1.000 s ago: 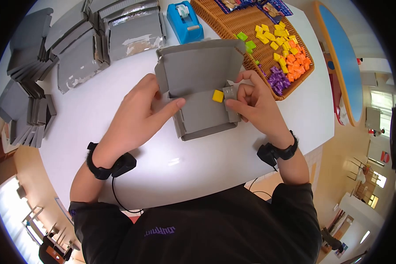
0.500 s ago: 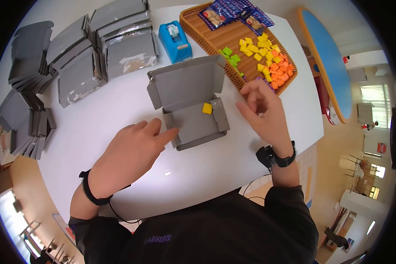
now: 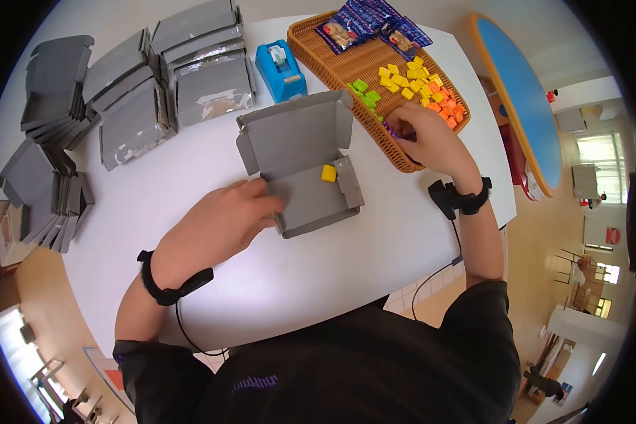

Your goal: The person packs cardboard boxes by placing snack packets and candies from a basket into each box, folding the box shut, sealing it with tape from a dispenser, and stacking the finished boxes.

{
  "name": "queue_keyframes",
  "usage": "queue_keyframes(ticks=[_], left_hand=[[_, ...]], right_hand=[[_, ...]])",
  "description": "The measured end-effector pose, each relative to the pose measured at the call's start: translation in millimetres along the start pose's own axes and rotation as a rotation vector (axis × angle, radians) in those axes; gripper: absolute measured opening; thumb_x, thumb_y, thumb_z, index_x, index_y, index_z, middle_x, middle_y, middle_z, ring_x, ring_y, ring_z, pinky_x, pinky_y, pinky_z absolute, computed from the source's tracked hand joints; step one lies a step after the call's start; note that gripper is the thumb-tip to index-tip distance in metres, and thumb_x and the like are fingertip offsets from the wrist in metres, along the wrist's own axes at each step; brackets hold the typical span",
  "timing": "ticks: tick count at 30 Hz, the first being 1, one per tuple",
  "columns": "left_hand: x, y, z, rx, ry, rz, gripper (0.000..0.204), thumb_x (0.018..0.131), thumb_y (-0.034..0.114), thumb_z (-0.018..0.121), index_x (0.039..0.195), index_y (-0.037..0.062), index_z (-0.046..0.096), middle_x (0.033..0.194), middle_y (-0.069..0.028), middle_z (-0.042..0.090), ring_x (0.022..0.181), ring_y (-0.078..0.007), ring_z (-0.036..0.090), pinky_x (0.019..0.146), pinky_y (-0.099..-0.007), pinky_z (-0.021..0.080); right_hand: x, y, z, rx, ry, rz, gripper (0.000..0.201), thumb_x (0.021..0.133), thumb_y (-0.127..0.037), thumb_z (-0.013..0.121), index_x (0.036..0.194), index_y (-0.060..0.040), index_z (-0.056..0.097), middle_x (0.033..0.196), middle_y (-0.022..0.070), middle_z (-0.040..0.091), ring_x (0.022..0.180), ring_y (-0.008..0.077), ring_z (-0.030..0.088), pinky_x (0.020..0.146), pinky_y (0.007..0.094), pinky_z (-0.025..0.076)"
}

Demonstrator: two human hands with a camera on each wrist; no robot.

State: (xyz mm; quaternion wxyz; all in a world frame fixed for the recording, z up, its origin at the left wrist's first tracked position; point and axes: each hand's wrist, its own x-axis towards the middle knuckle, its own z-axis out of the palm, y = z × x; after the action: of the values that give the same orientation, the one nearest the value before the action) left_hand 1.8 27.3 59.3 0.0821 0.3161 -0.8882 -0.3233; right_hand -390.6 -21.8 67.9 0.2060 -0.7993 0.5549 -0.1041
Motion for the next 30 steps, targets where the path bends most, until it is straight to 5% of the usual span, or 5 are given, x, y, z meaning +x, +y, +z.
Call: queue_keyframes(ticks=[8,11,15,24,30], left_hand=[[0,-7,-1,-0.026,-0.030,0.019,0.020,0.098,0.014,0.072,0.115,0.0051,0.068,0.103,-0.0144,0.059,0.099,-0.0384,0.063,0.085,-0.0487,0.052],[0,-9,0,-0.027,-0.034,0.034,0.020,0.098,0.014,0.072,0.115,0.0052,0.068,0.103,-0.0145,0.059,0.099,-0.0386,0.063,0.085,-0.0487,0.052],[3,-9,0,-0.052,-0.053,0.025,0.020,0.097,0.014,0.072,0.115,0.0052,0.068,0.102,-0.0147,0.059,0.099,-0.0387,0.063,0.084,-0.0489,0.052],[3,-8,-2,-0.066,-0.051,0.002,0.020,0.097,0.015,0.073,0.114,0.0053,0.068,0.101,-0.0145,0.059,0.097,-0.0385,0.062,0.084,-0.0490,0.051],[4,-9,-1,-0.068,-0.058,-0.002,0.020,0.097,0.015,0.072,0.114,0.0051,0.067,0.101,-0.0143,0.060,0.098,-0.0384,0.062,0.085,-0.0487,0.051]], right_hand=[[-12,-1,-12,0.058,0.215,0.068,0.016,0.089,-0.002,0.082,0.102,-0.0005,0.074,0.090,0.0071,0.073,0.075,0.0145,0.067,0.071,0.0298,0.056],[-29,-44,-17,0.213,0.246,0.079,0.015,0.092,-0.003,0.079,0.107,-0.0010,0.075,0.095,0.0070,0.074,0.076,0.0137,0.067,0.071,0.0300,0.056],[-39,-99,22,0.386,-0.024,-0.083,0.014,0.095,-0.005,0.077,0.108,-0.0026,0.075,0.095,0.0079,0.073,0.084,0.0201,0.071,0.071,0.0339,0.055],[-32,-92,77,0.049,0.249,-0.210,0.016,0.085,-0.004,0.082,0.098,-0.0044,0.073,0.099,0.0089,0.064,0.092,0.0287,0.065,0.079,0.0406,0.055],[-37,-88,75,0.052,0.163,-0.168,0.017,0.084,-0.005,0.084,0.098,-0.0047,0.074,0.099,0.0079,0.060,0.093,0.0282,0.065,0.078,0.0404,0.055]])
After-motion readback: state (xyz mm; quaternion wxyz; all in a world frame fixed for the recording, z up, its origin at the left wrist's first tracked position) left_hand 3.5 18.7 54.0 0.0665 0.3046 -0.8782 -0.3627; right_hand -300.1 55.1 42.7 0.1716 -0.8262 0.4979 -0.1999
